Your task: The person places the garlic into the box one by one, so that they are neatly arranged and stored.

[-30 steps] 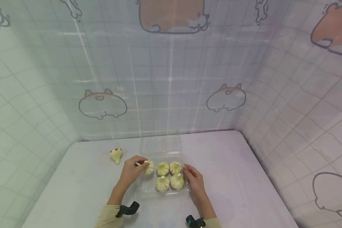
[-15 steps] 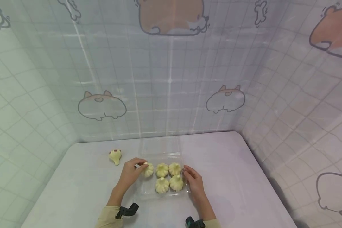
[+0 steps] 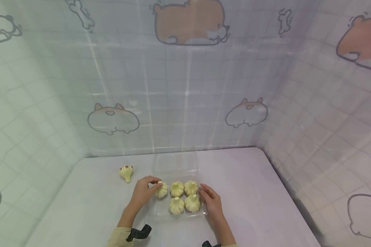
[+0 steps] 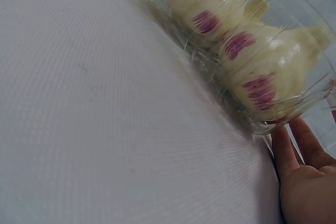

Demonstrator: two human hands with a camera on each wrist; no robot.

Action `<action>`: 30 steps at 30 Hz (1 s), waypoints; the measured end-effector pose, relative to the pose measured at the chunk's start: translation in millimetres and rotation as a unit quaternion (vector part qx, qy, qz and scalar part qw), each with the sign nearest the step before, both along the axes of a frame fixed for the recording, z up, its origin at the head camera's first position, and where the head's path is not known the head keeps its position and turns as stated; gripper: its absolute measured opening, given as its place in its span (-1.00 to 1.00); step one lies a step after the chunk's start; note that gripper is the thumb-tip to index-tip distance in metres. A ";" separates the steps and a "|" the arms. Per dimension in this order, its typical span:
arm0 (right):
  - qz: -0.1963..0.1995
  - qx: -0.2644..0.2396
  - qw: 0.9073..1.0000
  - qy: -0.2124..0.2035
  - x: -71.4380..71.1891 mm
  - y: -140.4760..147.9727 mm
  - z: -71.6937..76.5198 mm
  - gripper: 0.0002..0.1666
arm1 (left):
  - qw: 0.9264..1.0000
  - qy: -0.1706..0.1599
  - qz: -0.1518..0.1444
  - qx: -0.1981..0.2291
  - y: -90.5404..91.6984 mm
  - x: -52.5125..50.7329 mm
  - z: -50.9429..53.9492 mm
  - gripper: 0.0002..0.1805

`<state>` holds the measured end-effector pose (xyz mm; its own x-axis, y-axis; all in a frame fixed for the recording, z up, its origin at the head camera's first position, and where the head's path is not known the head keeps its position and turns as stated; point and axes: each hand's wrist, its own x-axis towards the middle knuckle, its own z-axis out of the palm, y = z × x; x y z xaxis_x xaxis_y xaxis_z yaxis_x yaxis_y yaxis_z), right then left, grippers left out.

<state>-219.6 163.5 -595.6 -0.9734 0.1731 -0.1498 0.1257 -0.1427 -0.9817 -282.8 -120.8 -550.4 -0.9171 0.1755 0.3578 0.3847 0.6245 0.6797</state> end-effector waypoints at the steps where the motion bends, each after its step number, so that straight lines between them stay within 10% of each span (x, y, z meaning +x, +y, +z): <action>1: 0.001 -0.001 1.000 0.000 -0.2 -0.2 -0.3 -0.47 | 1.000 0.001 0.002 0.004 0.0 0.3 -0.1 -0.83; 30: 0.009 -0.014 1.000 0.009 -0.5 -3.5 1.8 -0.51 | 1.000 -0.007 0.002 -0.008 0.0 0.6 0.8 -0.82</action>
<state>-220.1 160.0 -593.8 -0.9791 0.1511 -0.1364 0.1107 -0.1672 -0.9797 -282.2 -120.8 -549.6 -0.9227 0.1765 0.3427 0.3725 0.6370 0.6749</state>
